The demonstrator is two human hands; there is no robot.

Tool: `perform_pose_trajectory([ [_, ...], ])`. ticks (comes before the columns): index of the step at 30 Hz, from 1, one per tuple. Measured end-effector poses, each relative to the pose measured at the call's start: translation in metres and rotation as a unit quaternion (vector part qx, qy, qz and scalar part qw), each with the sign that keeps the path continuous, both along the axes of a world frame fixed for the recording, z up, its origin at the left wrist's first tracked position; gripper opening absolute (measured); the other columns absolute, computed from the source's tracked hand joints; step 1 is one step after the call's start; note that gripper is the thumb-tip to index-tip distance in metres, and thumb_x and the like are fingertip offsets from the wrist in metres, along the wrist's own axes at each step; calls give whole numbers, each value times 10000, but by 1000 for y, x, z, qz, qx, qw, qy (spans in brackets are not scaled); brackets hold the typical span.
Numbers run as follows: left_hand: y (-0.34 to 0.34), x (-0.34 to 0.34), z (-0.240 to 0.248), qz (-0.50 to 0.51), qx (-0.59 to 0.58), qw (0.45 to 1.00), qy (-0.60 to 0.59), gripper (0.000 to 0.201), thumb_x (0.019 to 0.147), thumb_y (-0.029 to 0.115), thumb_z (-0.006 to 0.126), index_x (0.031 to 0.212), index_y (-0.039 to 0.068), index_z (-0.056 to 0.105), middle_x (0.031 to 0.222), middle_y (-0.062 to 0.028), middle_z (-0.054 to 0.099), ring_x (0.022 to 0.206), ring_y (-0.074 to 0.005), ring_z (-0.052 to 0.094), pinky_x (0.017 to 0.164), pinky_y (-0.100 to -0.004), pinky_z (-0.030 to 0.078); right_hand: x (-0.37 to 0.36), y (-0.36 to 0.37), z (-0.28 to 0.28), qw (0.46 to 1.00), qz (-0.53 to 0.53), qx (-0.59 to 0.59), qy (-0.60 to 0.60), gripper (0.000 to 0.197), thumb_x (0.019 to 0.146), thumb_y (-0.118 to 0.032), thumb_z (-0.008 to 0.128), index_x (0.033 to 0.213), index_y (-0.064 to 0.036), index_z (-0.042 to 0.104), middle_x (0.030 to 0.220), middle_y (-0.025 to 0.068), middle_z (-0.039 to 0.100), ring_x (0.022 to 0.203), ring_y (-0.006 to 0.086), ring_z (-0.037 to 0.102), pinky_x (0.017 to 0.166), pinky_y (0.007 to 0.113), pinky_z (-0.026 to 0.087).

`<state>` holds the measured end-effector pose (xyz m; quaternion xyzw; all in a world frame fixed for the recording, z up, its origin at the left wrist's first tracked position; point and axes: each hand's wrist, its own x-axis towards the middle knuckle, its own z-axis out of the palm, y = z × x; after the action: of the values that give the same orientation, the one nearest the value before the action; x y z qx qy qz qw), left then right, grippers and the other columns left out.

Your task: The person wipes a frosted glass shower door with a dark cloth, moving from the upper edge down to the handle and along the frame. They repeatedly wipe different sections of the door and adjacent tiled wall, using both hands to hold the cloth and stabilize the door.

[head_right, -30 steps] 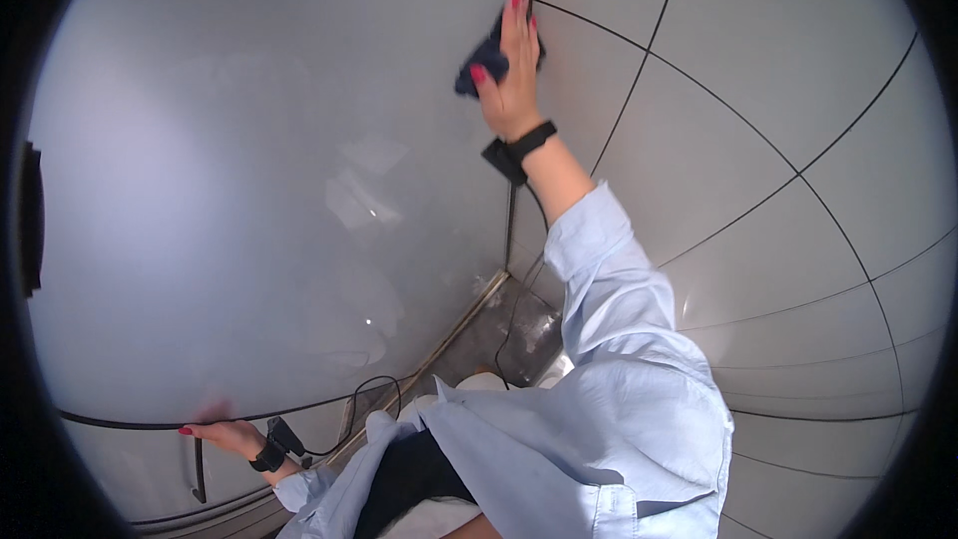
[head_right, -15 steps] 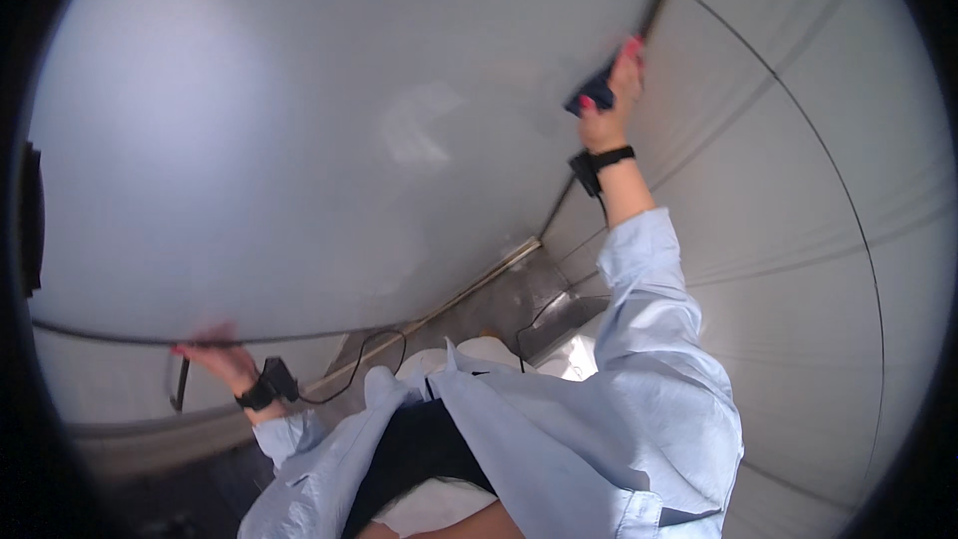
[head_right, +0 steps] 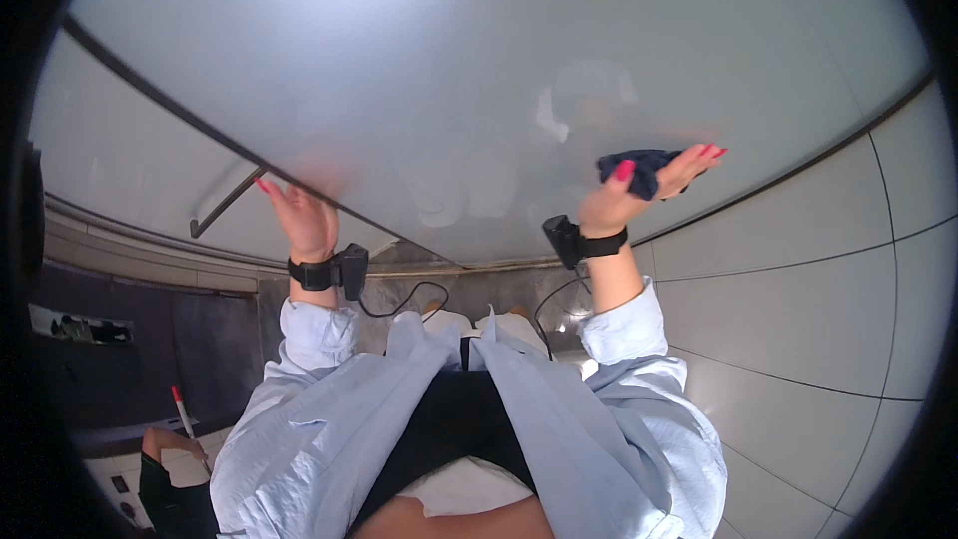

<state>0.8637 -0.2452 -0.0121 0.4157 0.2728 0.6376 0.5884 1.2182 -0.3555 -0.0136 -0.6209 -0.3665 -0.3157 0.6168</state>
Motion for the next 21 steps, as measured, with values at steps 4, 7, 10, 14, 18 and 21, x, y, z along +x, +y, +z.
perform_pose_trajectory([
  [4,2,-2,-9,-89,17,996,-7,898,985,732,253,1466,-5,429,1478,-108,498,1381,-279,420,1175,-452,264,-72,20,20,989,73,-36,-120,966,897,-597,531,1581,-3,196,1644,263,128,1525,462,45,1185,615,4],
  [7,2,-4,-11,-178,51,983,8,887,992,723,237,1467,0,435,1477,-109,503,1380,-279,425,1176,-439,268,-126,38,23,971,72,-73,-216,998,867,-663,522,1574,-16,244,1643,250,155,1529,445,59,1168,623,-12],
  [10,1,-6,-5,-257,17,966,29,914,984,735,218,1485,-4,412,1485,-130,496,1388,-285,430,1178,-432,271,-176,43,16,952,95,-114,-268,931,837,-706,508,1551,-125,369,1631,178,255,1523,384,147,1172,599,1],
  [14,2,-6,13,-404,103,892,174,1054,902,843,223,1522,-1,346,1532,-144,426,1402,-286,412,1177,-399,290,-209,32,-4,925,140,-177,-305,833,830,-696,518,1512,-221,459,1594,78,375,1501,278,257,1187,567,-11],
  [18,29,3,23,-503,56,826,248,1032,915,827,231,1498,-13,368,1519,-143,432,1386,-283,422,1170,-401,297,-198,32,-35,918,145,-162,-331,737,837,-561,575,1496,-246,478,1577,27,410,1505,207,266,1221,499,4],
  [21,33,9,20,-530,80,830,155,1027,926,788,297,1519,-50,302,1552,-194,378,1436,-327,359,1200,-444,239,-167,29,-64,894,118,-189,-388,695,818,-529,579,1473,-311,498,1571,-47,421,1496,150,285,1234,461,23],
])
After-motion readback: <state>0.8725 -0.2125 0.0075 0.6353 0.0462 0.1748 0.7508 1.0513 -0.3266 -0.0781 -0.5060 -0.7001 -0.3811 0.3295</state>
